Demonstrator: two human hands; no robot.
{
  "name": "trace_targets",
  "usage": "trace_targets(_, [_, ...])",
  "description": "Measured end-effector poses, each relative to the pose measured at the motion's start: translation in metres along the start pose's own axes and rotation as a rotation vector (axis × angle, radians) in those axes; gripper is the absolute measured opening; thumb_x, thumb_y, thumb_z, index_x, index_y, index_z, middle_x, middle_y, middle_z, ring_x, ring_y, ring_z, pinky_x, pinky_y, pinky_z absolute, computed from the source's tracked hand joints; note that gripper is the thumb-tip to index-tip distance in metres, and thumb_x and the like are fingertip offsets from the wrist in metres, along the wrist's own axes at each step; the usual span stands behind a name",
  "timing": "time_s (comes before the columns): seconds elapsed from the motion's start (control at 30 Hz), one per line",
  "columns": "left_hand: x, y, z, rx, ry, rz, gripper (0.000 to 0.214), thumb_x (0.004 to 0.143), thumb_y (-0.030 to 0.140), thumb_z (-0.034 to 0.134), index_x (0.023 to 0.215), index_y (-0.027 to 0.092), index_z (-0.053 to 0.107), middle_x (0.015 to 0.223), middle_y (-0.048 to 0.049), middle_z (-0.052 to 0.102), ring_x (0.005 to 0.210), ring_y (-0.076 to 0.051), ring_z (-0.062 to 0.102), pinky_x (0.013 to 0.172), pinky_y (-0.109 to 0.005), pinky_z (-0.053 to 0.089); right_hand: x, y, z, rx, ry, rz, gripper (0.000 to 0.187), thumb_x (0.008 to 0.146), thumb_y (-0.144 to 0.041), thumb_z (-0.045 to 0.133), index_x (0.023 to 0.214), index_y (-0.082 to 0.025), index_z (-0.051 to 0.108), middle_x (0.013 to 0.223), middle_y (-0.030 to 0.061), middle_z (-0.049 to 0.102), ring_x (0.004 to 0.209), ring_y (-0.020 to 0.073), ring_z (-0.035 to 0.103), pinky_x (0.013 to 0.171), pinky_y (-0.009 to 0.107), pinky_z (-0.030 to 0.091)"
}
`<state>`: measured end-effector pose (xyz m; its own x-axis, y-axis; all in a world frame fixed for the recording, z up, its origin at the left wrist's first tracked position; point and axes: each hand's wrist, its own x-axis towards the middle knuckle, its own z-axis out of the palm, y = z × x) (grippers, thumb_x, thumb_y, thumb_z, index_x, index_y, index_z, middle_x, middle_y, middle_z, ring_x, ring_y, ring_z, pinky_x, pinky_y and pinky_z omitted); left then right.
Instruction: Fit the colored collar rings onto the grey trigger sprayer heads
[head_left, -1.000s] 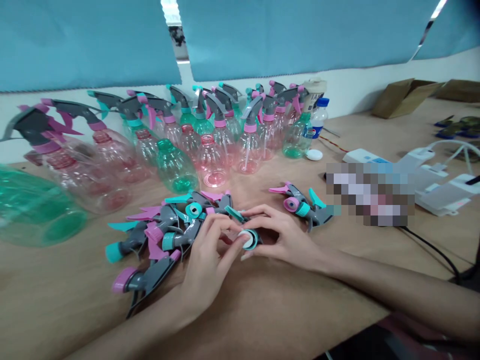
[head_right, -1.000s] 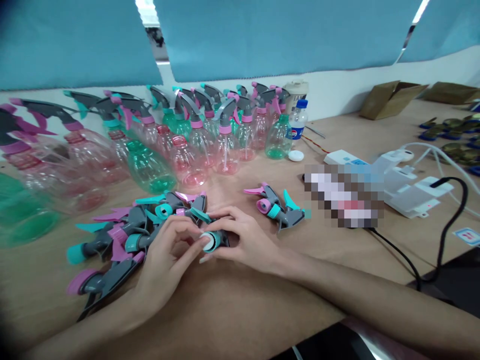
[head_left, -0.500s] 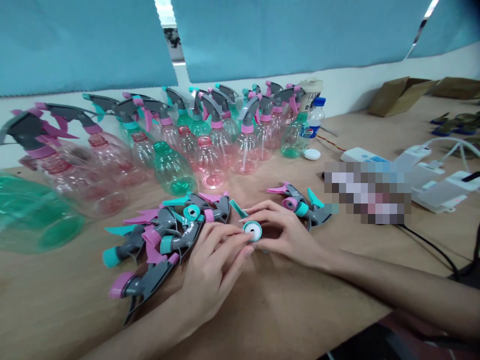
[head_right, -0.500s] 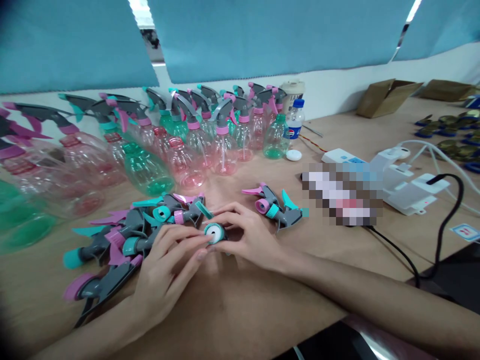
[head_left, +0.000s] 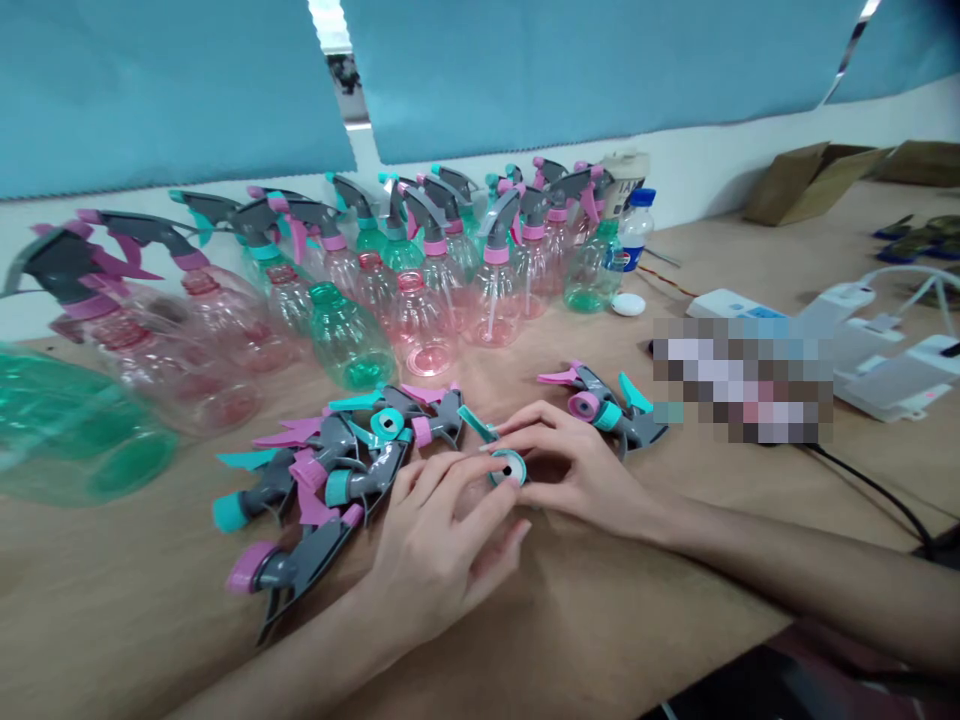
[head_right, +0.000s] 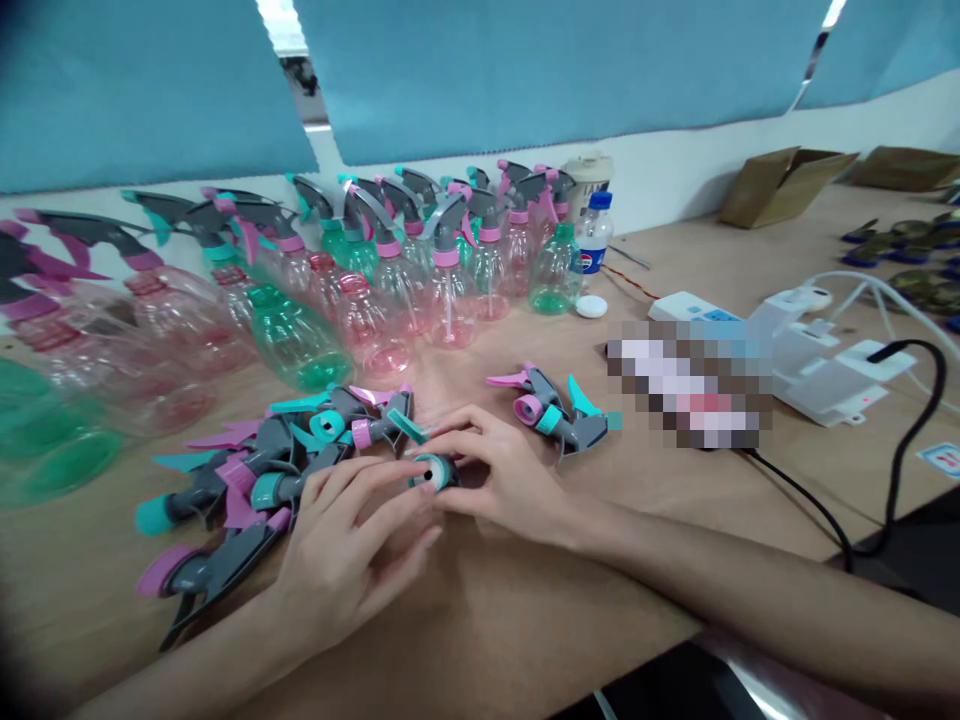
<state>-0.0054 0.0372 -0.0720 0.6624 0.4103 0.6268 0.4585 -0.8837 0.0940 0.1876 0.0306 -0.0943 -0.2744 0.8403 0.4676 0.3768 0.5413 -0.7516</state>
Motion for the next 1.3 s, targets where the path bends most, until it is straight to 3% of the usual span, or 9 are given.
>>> trace_targets(0.57, [-0.0009, -0.0001, 0.0022, 0.098, -0.039, 0.035, 0.015, 0.086, 0.03, 0.057, 0.095, 0.019, 0.064, 0.097, -0.0035, 0.071, 0.092, -0.022, 0.057, 0.078, -0.037, 0.036, -0.0004, -0.001, 0.0006, 0.013, 0.004, -0.005, 0.029, 0.076, -0.02, 0.071, 0.104, -0.022, 0.065, 0.105, 0.0057, 0.059, 0.1, 0.019, 0.059, 0.082, 0.034, 0.053])
trace_targets(0.83, [0.0003, -0.0016, 0.0025, 0.277, -0.012, -0.001, 0.022, 0.087, 0.032, 0.054, 0.102, 0.018, 0.063, 0.091, -0.0101, 0.062, 0.087, -0.025, 0.054, 0.069, -0.034, 0.036, -0.0016, -0.0005, 0.0018, 0.059, -0.01, 0.042, 0.028, 0.076, -0.024, 0.071, 0.103, -0.023, 0.065, 0.105, 0.0052, 0.055, 0.094, 0.0171, 0.059, 0.071, 0.029, 0.057])
trace_targets(1.13, [-0.0008, -0.0046, 0.0022, 0.135, 0.002, 0.015, 0.014, 0.086, 0.029, 0.056, 0.088, 0.016, 0.061, 0.08, -0.0063, 0.053, 0.075, -0.021, 0.047, 0.063, -0.031, 0.036, -0.001, -0.0009, 0.0014, 0.063, -0.011, 0.045, 0.03, 0.074, -0.021, 0.073, 0.103, -0.021, 0.065, 0.102, 0.0038, 0.055, 0.092, 0.0154, 0.058, 0.072, 0.027, 0.055])
trace_targets(1.3, [-0.0017, -0.0051, 0.0018, 0.032, -0.046, 0.002, 0.015, 0.087, 0.026, 0.055, 0.098, 0.017, 0.06, 0.087, -0.0071, 0.054, 0.081, -0.021, 0.048, 0.07, -0.033, 0.04, -0.001, 0.0013, 0.0008, 0.049, -0.005, 0.07, 0.029, 0.074, -0.018, 0.072, 0.102, -0.022, 0.065, 0.097, 0.0022, 0.055, 0.085, 0.0138, 0.058, 0.071, 0.028, 0.053])
